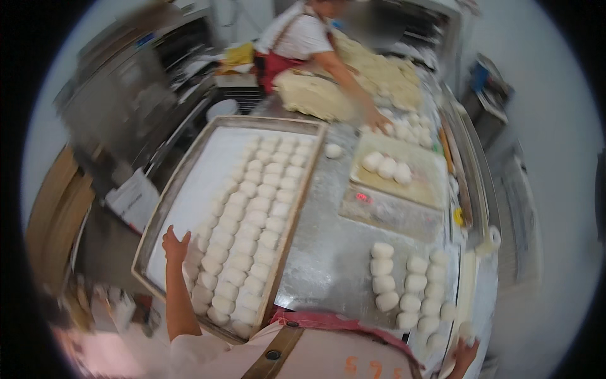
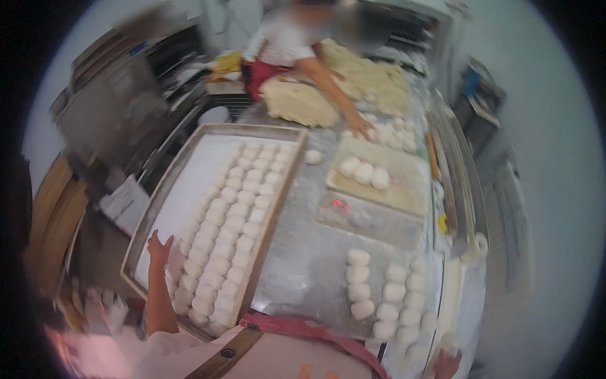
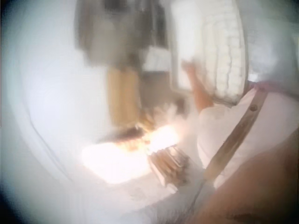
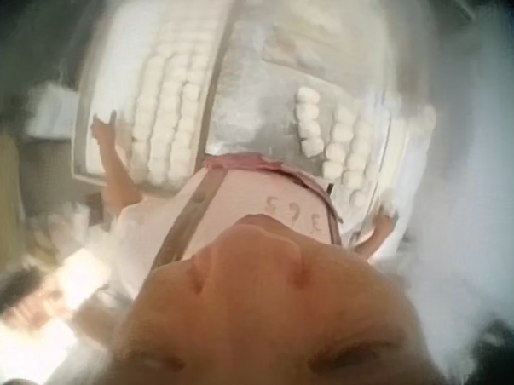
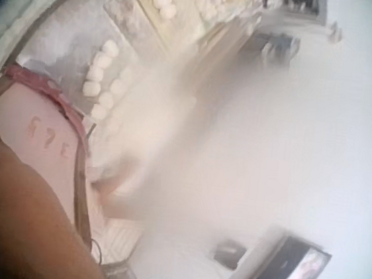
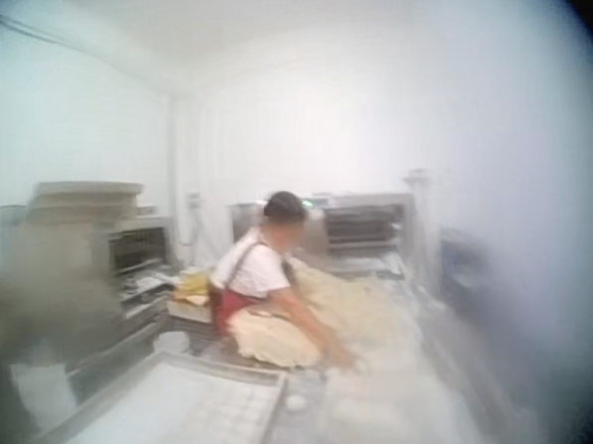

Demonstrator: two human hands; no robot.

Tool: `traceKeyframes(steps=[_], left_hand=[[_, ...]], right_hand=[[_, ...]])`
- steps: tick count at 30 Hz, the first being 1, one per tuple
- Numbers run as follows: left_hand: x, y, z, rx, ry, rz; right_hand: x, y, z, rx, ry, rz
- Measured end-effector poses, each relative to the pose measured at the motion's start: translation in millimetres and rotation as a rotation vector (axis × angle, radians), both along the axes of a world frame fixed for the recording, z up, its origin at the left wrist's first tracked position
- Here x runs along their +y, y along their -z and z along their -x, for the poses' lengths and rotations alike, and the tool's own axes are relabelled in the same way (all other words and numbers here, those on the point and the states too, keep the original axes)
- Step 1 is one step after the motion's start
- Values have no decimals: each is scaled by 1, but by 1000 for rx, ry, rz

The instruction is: The person portions dough into small balls, weighs them on a digital scale, and arranges them in rows on a tray. Another person kneads a large mass of dough in the background.

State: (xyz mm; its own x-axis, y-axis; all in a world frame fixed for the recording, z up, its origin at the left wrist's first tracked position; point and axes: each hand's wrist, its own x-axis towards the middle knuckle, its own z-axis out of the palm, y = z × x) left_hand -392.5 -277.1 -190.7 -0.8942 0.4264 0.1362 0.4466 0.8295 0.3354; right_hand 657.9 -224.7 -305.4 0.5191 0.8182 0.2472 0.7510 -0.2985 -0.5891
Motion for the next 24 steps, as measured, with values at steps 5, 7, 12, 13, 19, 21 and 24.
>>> traceKeyframes(steps=[5,7,12,13,19,21,24], left_hand=[[159,-21,-38,88,708,-285],[254,-43,-117,107,1017,-367],[390,-105,-305,220,1504,-298],[409,-111,-322,239,1544,-250],[470,-112,-376,21,1546,147],[459,-120,-395,94,1424,262],[463,-109,-389,77,1365,245]], right_hand=[[80,-118,160,-215,67,356],[76,-107,149,-377,18,274],[68,-114,154,-306,79,296],[64,-112,154,-300,55,252],[47,-102,149,-285,27,203],[52,-100,146,-274,-16,167],[82,-110,158,-194,-58,217]])
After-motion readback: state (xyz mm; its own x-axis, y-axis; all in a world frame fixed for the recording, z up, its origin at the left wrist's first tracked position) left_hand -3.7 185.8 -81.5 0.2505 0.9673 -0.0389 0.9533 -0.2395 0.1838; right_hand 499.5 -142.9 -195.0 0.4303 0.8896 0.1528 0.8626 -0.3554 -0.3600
